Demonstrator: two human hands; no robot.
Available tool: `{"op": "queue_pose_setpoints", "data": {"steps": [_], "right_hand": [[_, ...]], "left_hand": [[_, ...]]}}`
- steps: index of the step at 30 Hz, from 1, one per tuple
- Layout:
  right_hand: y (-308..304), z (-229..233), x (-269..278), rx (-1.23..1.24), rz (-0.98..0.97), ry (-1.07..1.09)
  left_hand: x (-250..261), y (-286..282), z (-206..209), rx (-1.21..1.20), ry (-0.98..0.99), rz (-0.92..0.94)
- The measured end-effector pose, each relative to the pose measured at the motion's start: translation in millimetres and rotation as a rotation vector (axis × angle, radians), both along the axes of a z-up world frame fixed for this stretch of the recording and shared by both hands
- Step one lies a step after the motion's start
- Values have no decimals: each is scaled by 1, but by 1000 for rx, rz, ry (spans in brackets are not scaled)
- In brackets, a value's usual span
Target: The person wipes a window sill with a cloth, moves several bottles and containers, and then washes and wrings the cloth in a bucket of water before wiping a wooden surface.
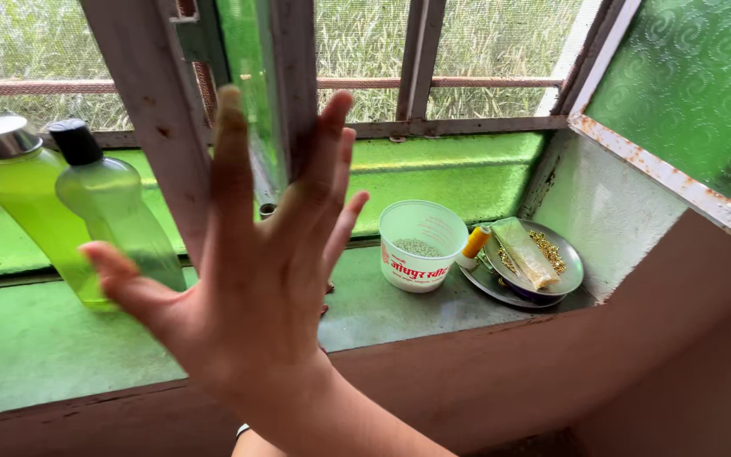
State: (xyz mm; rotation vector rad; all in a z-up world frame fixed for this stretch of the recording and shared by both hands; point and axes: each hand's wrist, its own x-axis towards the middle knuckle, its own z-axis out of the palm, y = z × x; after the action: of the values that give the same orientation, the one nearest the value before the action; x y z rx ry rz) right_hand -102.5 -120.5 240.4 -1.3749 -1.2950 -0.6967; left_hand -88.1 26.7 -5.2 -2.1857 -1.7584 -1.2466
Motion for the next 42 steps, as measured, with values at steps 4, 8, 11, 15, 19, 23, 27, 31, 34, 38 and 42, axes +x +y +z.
{"op": "queue_pose_setpoints", "data": {"steps": [4, 8, 11, 15, 19, 23, 27, 31, 34, 38, 42], "right_hand": [[11, -4, 5, 16, -116, 8], [14, -6, 24, 117, 10, -34], [21, -7, 41, 171, 65, -79], [35, -15, 75, 201, 252, -75], [56, -20, 134, 188, 319, -138], [80, -20, 192, 77, 407, -114], [107, -11, 235, -56, 436, -112], [127, -9, 259, -45, 514, -164], [134, -7, 268, -110, 534, -169], [124, -4, 254, -328, 675, 290], [92, -17, 224, 24, 228, -49]], "left_hand": [[0, -11, 12, 4, -130, -60], [7, -24, 26, 7, -349, -148], [8, -18, 22, -34, -633, -260], [6, 6, 1, -77, 111, 76], [10, 9, -3, -211, 173, 104], [8, 4, 3, -190, 185, 107], [8, 3, 6, -182, 199, 120], [10, 6, 4, -196, 192, 116], [7, 7, -2, -202, 200, 112], [8, 9, -3, -181, 152, 87], [3, 9, -6, -188, 100, 6]]}}
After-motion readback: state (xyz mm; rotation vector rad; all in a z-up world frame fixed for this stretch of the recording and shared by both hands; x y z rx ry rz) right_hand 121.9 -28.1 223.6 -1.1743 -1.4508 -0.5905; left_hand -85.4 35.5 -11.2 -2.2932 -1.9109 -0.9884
